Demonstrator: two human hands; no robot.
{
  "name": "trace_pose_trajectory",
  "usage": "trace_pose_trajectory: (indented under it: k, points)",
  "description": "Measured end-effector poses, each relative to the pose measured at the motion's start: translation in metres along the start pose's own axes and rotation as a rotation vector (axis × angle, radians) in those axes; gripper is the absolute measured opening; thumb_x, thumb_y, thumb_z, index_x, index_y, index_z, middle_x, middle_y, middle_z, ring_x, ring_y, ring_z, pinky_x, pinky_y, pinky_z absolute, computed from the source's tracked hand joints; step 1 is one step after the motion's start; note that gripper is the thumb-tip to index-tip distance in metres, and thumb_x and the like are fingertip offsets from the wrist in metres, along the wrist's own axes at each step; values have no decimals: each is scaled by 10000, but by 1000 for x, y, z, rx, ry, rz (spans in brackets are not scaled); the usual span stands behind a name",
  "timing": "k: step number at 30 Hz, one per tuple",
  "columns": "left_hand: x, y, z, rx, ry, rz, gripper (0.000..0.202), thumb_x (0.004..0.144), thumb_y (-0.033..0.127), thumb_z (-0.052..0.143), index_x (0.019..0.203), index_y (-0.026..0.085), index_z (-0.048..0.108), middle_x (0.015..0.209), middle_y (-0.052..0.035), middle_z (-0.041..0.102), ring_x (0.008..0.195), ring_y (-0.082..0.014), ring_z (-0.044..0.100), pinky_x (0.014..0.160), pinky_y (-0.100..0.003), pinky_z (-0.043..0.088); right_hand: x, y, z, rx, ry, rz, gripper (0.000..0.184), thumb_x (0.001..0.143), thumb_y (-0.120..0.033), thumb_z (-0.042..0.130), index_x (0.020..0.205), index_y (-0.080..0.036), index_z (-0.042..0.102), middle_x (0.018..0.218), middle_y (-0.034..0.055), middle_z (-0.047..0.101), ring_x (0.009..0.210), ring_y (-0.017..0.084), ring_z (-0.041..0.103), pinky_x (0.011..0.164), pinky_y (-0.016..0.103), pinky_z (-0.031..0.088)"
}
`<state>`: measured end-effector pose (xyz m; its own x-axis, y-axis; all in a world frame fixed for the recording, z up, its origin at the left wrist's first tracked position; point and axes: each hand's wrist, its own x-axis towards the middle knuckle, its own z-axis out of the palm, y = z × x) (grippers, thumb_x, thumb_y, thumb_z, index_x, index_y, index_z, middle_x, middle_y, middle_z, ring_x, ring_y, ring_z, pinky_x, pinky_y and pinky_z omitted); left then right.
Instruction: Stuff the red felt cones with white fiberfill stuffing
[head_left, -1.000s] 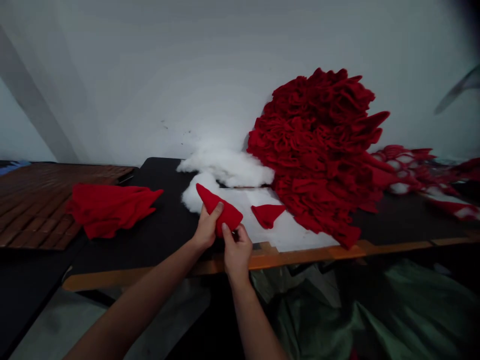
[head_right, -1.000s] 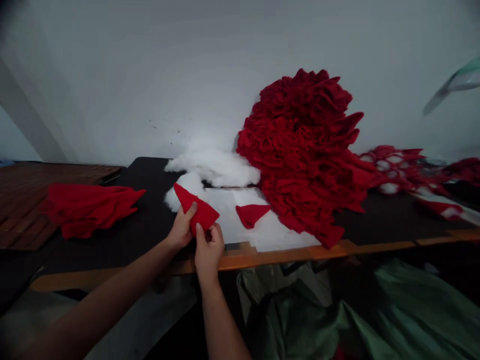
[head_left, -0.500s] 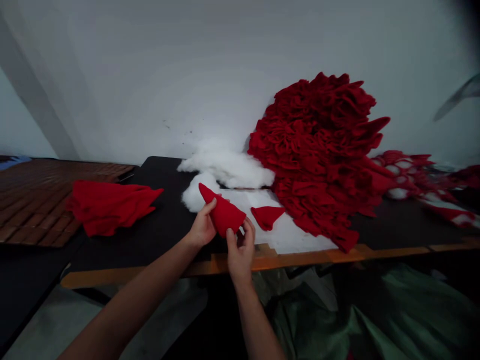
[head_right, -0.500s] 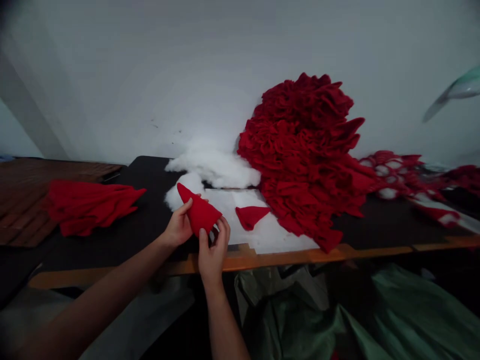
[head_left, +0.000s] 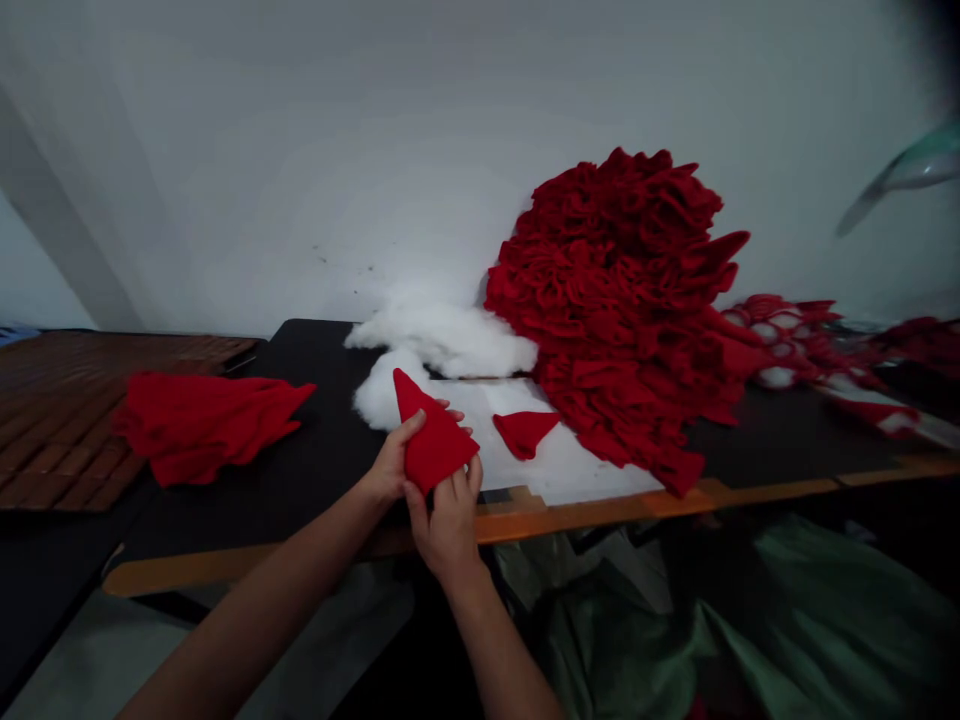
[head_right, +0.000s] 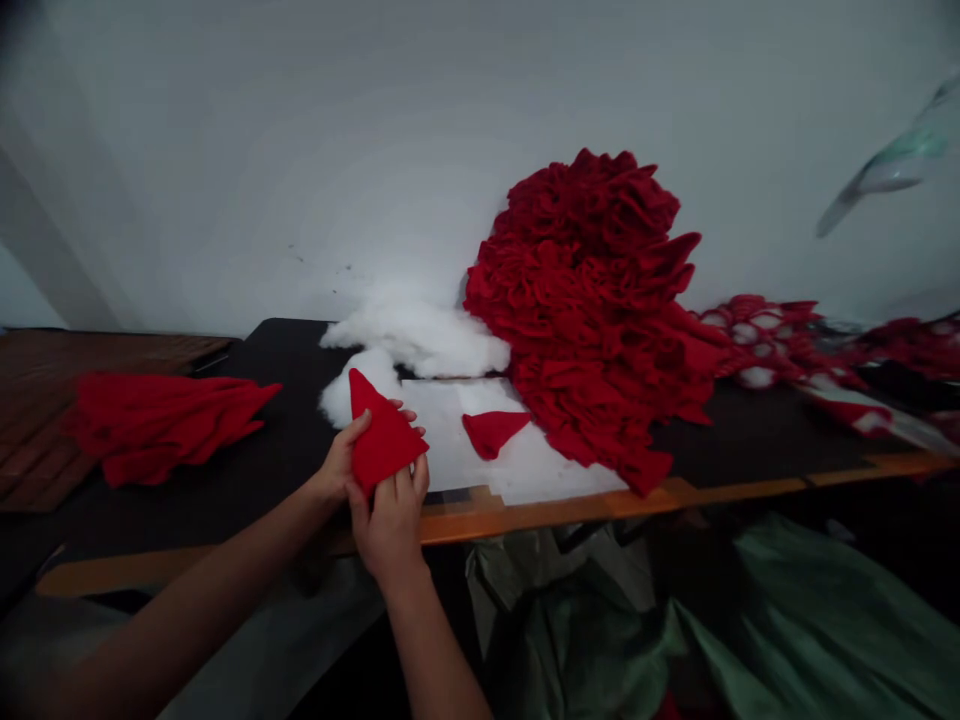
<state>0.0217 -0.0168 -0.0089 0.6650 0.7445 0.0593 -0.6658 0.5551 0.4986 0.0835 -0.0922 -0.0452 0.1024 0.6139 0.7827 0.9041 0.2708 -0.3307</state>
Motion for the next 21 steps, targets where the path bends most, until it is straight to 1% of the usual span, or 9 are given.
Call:
trace_pose_trajectory:
  k: [3,7,9,11,14,16,19,21]
  points:
    - [-1,0,1,32,-5,-8,282,737,346,556,957,170,569,975,-68,623,926,-237,593,896,-432,406,1,-3,-3,19,0,-6,454,816,-325,469,1195,-79,428,1125,193,513,1176,324,326,926,581,322]
    - [-2,-1,3,44,-25,5,296,746,357,541,977,172,563,983,-74,614,927,-241,589,879,-443,414,-1,-4,-2,36,-1,-16,490,816,-299,473,1248,-86,387,1257,205,416,1215,322,293,938,557,332]
    - [-3,-1,4,54,-53,16,308,751,356,533,1001,179,555,999,-70,609,939,-247,585,880,-454,412,-2,-4,1,64,-29,-22,513,812,-296,480,1269,-93,370,1293,202,382,1239,322,271,933,543,348]
    - [-4,-2,4,59,-77,27,322,743,357,541,1016,186,551,1011,-67,607,946,-251,584,887,-461,405,-1,-2,3,105,-64,-29,526,806,-308,487,1271,-90,369,1271,196,416,1245,316,275,931,530,360]
    - [-5,-3,4,64,-86,8,364,715,363,575,1033,185,546,1007,-68,615,961,-262,579,902,-465,396,5,1,0,131,-86,-12,516,803,-317,488,1254,-89,386,1255,186,444,1244,310,283,953,537,336]
    - [-3,-2,2,62,-35,-11,362,696,347,600,1014,179,554,970,-59,629,964,-263,578,902,-461,403,6,1,-5,142,-91,-5,521,799,-324,493,1250,-88,384,1264,185,436,1252,309,271,975,542,305]
    - [1,3,1,72,123,38,280,681,304,624,932,185,581,867,-27,649,933,-244,590,881,-423,438,0,-3,-15,177,-63,16,531,798,-329,493,1263,-111,359,1298,178,399,1278,305,220,993,549,275]
    - [3,7,1,110,193,96,247,693,318,620,909,203,593,856,-17,650,950,-241,582,867,-404,457,-8,-6,-19,227,3,119,514,808,-310,477,1275,-150,333,1340,160,341,1286,288,212,1002,542,265]
